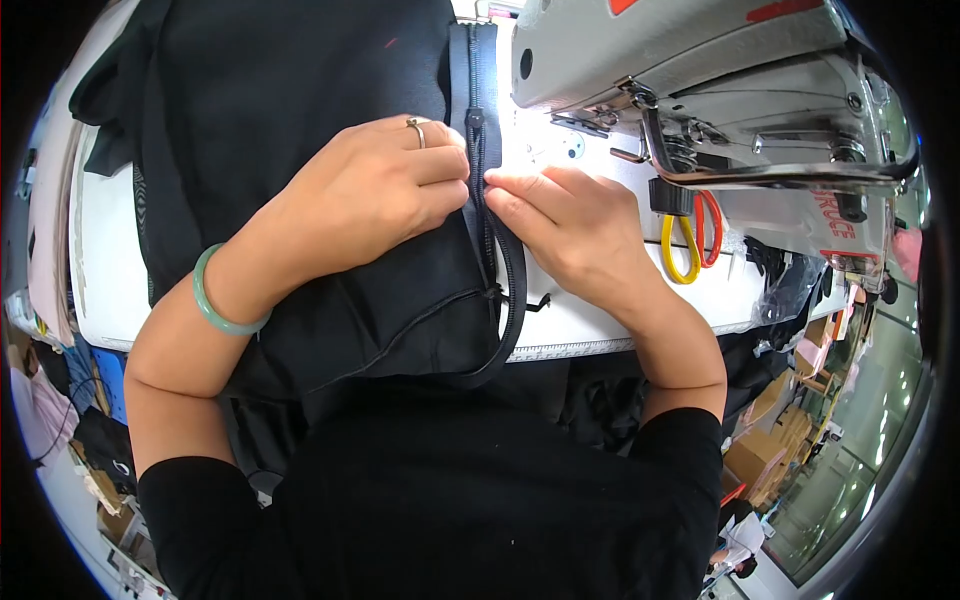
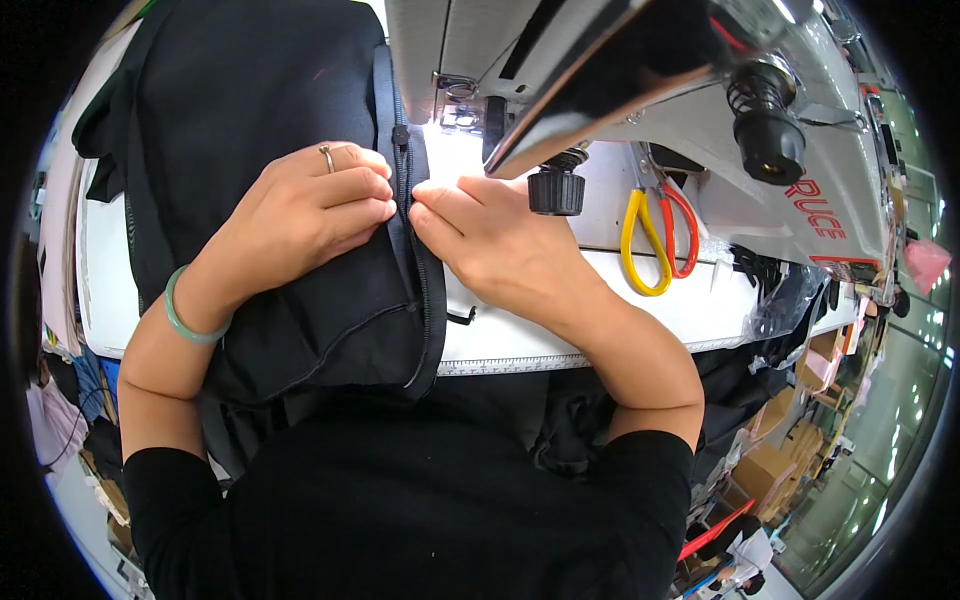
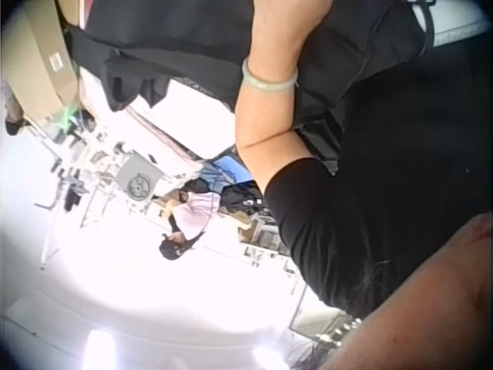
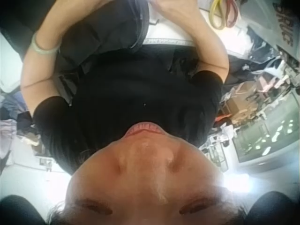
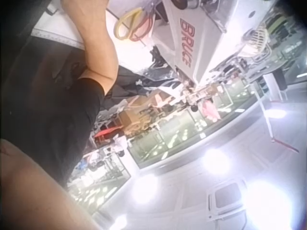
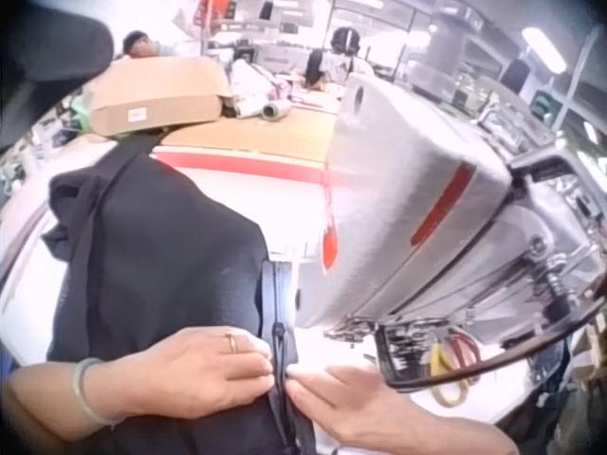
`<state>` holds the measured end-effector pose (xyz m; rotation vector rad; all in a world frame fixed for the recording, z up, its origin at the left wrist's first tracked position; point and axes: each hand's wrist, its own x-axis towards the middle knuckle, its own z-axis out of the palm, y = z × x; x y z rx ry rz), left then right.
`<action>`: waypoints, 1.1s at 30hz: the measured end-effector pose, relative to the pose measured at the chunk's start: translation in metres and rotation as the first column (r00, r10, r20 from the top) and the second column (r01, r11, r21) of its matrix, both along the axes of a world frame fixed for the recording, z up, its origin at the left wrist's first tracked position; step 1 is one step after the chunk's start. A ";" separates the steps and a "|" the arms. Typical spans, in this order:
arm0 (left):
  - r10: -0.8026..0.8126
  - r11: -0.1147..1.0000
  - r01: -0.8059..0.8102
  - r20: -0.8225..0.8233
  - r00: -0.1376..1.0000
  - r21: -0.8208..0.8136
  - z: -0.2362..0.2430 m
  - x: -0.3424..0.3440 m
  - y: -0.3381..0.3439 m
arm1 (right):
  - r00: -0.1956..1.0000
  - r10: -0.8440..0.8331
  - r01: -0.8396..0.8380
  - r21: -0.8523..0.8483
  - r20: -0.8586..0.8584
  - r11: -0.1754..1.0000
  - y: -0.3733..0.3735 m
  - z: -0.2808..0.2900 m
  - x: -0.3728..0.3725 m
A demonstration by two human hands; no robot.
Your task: Sewing components of a black bag or garment using an industrial sewing machine.
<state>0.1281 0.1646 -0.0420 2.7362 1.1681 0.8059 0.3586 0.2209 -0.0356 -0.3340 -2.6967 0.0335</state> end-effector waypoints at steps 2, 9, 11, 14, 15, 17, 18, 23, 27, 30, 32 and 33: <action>0.010 0.999 -0.011 -0.018 1.000 -0.040 0.002 0.000 -0.002 | 1.000 -0.010 0.010 -0.018 0.025 1.000 0.000 0.002 0.000; 0.009 1.000 -0.009 -0.012 1.000 -0.022 0.003 0.001 -0.003 | 0.997 0.039 -0.039 0.004 0.069 0.999 0.005 0.003 0.002; 0.021 1.000 -0.021 -0.028 0.999 0.007 0.004 0.000 -0.004 | 0.996 0.039 -0.038 -0.011 0.083 0.999 0.005 0.002 0.002; 0.005 0.999 -0.007 -0.040 0.999 -0.042 0.006 -0.001 -0.006 | 0.998 0.026 -0.024 -0.033 0.064 0.999 0.004 -0.001 0.003; 0.019 0.997 -0.025 -0.079 0.997 -0.077 0.009 0.001 -0.006 | 0.998 -0.001 0.005 -0.054 0.067 0.999 0.003 -0.001 0.004; 0.027 0.993 -0.040 -0.118 0.993 -0.111 0.012 0.002 -0.007 | 0.997 -0.033 0.038 -0.074 0.070 0.997 0.002 0.000 0.005; 0.023 0.994 -0.038 -0.130 0.991 -0.107 0.013 0.002 -0.007 | 0.996 -0.047 0.054 -0.095 0.078 0.994 0.004 -0.001 0.005; 0.024 0.989 -0.050 -0.187 0.982 -0.136 0.017 0.001 -0.008 | 0.993 -0.059 0.072 -0.135 0.103 0.988 0.008 0.003 0.002; 0.001 0.996 -0.013 -0.120 0.993 -0.094 0.015 -0.002 -0.006 | 0.995 -0.044 0.054 -0.119 0.087 0.991 0.008 0.004 0.001; 0.016 0.997 -0.022 -0.075 0.997 -0.080 0.011 0.001 -0.005 | 0.998 -0.011 0.017 -0.094 0.065 0.995 0.011 0.003 0.002; 0.036 0.997 -0.039 -0.045 0.998 -0.068 0.011 0.003 -0.005 | 0.999 0.017 -0.013 -0.077 0.046 0.997 0.013 0.001 0.003; 0.026 0.994 -0.031 -0.050 0.998 -0.105 0.011 0.003 -0.005 | 0.997 0.017 -0.011 -0.084 0.071 0.996 0.014 0.001 0.004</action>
